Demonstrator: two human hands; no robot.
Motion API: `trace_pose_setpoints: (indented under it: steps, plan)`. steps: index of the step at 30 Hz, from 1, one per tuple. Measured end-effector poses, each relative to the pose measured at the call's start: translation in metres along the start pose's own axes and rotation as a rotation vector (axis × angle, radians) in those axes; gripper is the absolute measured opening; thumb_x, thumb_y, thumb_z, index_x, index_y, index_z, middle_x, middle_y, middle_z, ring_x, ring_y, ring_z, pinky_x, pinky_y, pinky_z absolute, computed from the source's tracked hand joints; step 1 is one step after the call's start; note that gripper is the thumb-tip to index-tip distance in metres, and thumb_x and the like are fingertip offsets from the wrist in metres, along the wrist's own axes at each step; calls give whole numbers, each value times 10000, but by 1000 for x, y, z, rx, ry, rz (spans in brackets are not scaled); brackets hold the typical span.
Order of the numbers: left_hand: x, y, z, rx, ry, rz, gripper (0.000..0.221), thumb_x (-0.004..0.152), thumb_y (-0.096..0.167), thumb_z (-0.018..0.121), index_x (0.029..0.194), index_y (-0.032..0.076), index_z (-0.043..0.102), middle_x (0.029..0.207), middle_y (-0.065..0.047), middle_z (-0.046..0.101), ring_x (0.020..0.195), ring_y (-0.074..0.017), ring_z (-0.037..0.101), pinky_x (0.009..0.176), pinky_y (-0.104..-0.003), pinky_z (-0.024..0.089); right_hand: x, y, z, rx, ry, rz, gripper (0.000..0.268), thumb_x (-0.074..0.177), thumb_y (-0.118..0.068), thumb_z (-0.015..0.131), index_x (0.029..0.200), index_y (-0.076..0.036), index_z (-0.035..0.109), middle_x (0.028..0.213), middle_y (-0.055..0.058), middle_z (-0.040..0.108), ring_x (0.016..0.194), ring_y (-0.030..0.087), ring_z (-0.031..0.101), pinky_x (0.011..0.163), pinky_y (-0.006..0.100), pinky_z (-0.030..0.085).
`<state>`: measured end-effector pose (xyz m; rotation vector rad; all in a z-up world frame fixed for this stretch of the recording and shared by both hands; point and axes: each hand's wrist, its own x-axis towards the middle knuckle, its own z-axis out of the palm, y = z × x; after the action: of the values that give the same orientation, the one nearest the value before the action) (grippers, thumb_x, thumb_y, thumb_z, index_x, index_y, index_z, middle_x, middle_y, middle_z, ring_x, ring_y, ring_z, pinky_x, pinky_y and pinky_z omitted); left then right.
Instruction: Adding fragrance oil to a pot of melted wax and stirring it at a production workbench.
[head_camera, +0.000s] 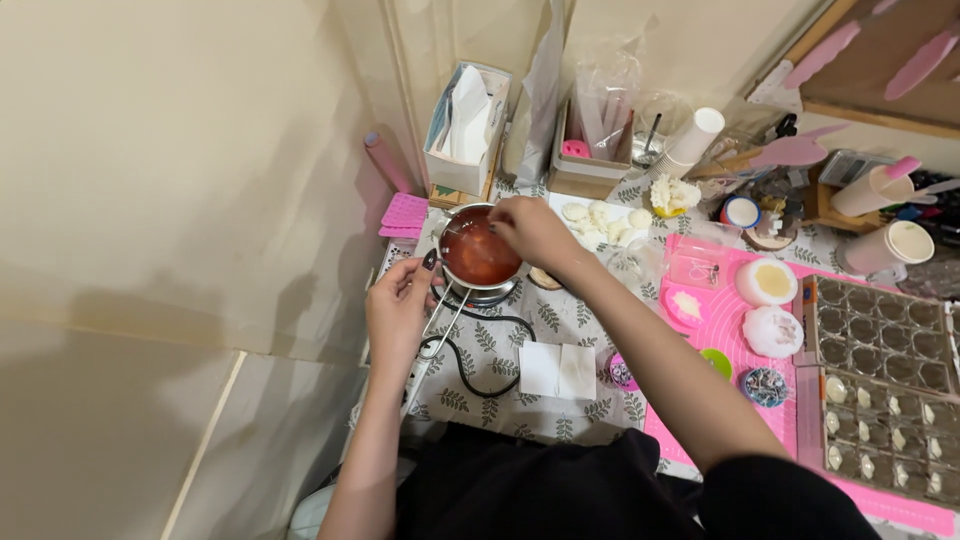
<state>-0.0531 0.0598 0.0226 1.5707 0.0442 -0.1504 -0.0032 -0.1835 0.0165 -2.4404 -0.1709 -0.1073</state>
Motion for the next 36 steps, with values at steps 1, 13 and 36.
trace_pose_setpoints:
  steps: [1, 13, 36]
  plan:
    - [-1, -1, 0, 4, -8, -6, 263, 988, 223, 669, 1111, -6, 712, 840, -22, 740, 626, -37, 560, 576, -200, 458, -19, -7, -14, 3, 1, 10, 173, 854, -129, 696, 988, -34, 747, 921, 176, 736, 840, 339, 711, 791, 432, 558]
    - [-35, -26, 31, 44, -165, -91, 269, 998, 222, 636, 1139, -2, 682, 819, -54, 726, 645, -68, 589, 589, -228, 485, -264, 100, 101, 157, 88, 792, 284, 978, -261, 585, 961, -40, 763, 704, 156, 713, 638, 291, 697, 649, 428, 536]
    - [-63, -133, 86, 676, -421, 252, 372, 918, 354, 733, 1032, 5, 669, 951, -137, 733, 864, -321, 724, 763, -410, 566, -250, 89, 87, 755, 90, 972, 286, 819, -125, 709, 1084, -27, 661, 986, 107, 746, 798, 194, 740, 677, 357, 636]
